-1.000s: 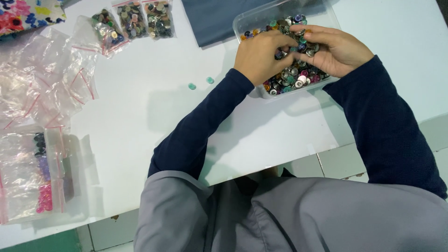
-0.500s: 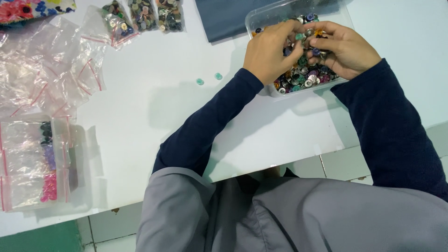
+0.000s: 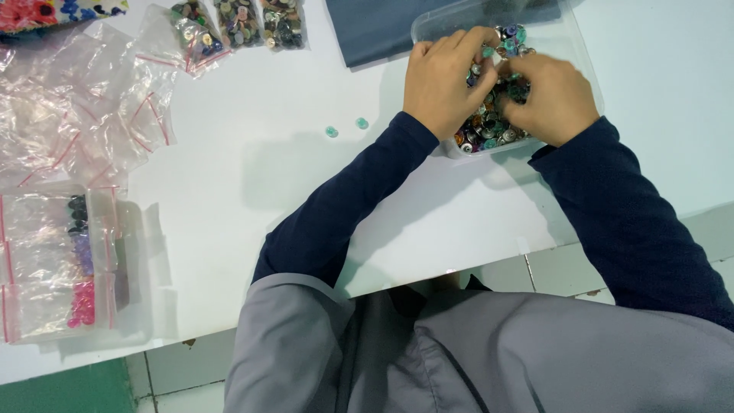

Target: Sorting small green buttons from a container and placing them into plastic bags

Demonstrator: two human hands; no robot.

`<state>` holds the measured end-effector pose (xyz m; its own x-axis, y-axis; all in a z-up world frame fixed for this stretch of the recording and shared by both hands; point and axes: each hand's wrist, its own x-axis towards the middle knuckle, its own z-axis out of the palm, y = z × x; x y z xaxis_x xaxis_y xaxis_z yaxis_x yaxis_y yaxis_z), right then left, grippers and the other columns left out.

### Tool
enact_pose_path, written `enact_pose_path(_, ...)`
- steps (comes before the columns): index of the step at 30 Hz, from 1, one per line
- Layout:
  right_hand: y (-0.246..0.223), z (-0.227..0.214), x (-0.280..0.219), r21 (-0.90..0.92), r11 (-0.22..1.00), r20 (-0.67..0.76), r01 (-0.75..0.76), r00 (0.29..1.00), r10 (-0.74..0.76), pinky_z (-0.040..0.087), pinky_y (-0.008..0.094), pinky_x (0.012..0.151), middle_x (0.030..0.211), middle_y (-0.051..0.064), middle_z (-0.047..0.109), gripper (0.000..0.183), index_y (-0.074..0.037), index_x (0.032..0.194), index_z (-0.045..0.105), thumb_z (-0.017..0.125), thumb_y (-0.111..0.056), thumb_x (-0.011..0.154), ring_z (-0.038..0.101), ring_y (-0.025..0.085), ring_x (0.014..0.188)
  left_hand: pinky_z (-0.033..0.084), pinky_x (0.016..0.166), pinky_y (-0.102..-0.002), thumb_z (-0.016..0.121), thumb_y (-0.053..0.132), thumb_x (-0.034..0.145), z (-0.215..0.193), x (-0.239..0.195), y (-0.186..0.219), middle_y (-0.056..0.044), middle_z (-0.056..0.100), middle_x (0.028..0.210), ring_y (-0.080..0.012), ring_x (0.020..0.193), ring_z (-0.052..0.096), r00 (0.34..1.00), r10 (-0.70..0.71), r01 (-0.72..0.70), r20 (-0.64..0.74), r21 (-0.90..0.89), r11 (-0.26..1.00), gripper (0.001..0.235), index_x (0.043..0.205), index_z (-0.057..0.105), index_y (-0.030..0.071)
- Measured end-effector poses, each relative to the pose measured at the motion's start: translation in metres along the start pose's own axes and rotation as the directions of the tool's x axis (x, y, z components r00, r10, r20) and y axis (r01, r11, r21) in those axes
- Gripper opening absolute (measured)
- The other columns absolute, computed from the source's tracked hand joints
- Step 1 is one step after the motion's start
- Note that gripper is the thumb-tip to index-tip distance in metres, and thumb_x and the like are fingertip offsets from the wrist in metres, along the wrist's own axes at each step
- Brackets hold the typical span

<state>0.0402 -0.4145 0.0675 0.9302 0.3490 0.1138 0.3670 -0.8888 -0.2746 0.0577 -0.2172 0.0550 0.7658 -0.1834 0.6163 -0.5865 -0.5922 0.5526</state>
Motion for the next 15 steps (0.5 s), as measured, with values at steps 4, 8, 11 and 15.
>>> enact_pose_path(4, 0.001, 0.0, 0.004, 0.085, 0.992, 0.119, -0.089, 0.99, 0.078, 0.047, 0.046, 0.066, 0.091, 0.012, 0.068, 0.024, -0.006, 0.104, 0.066, 0.075, -0.019, 0.086, 0.062, 0.034, 0.081, 0.036, 0.076, -0.036, 0.058, 0.028, 0.091, 0.0, 0.0, -0.001, 0.012, 0.057, 0.074, -0.0127, 0.068, 0.06, 0.999, -0.016, 0.017, 0.03, -0.027, 0.999, 0.012, 0.103, 0.059, 0.025)
enact_pose_path(8, 0.006, 0.004, 0.006, 0.074, 0.994, 0.122, -0.081, 0.99, 0.072, 0.049, 0.049, 0.068, 0.087, 0.015, 0.071, 0.035, -0.008, 0.124, 0.067, 0.067, -0.011, 0.089, 0.065, 0.039, 0.078, 0.037, 0.078, -0.035, 0.055, 0.03, 0.092, -0.001, 0.0, 0.0, 0.012, 0.061, 0.076, -0.0116, 0.073, 0.064, 0.998, -0.049, 0.052, 0.041, -0.077, 0.996, 0.014, 0.103, 0.062, 0.026)
enact_pose_path(11, 0.007, 0.001, 0.007, 0.171, 0.984, 0.067, -0.058, 0.997, 0.048, 0.051, 0.047, 0.075, 0.093, 0.01, 0.071, 0.04, -0.008, 0.133, 0.065, 0.062, -0.006, 0.092, 0.066, 0.034, 0.076, 0.04, 0.083, -0.033, 0.056, 0.031, 0.094, -0.004, -0.003, 0.002, 0.013, 0.065, 0.082, -0.0084, 0.076, 0.065, 0.996, -0.09, 0.084, -0.023, -0.192, 0.978, 0.016, 0.108, 0.063, 0.026)
enact_pose_path(15, 0.015, 0.004, 0.013, 0.196, 0.981, -0.082, -0.005, 0.996, 0.021, 0.051, 0.046, 0.08, 0.112, 0.026, 0.062, 0.021, 0.0, 0.124, 0.071, 0.057, -0.007, 0.109, 0.062, 0.029, 0.069, 0.053, 0.077, -0.03, 0.061, 0.018, 0.098, -0.012, -0.007, -0.009, 0.002, 0.069, 0.095, -0.0127, 0.079, 0.062, 0.969, -0.027, -0.067, -0.246, -0.367, 0.928, 0.017, 0.115, 0.062, 0.015)
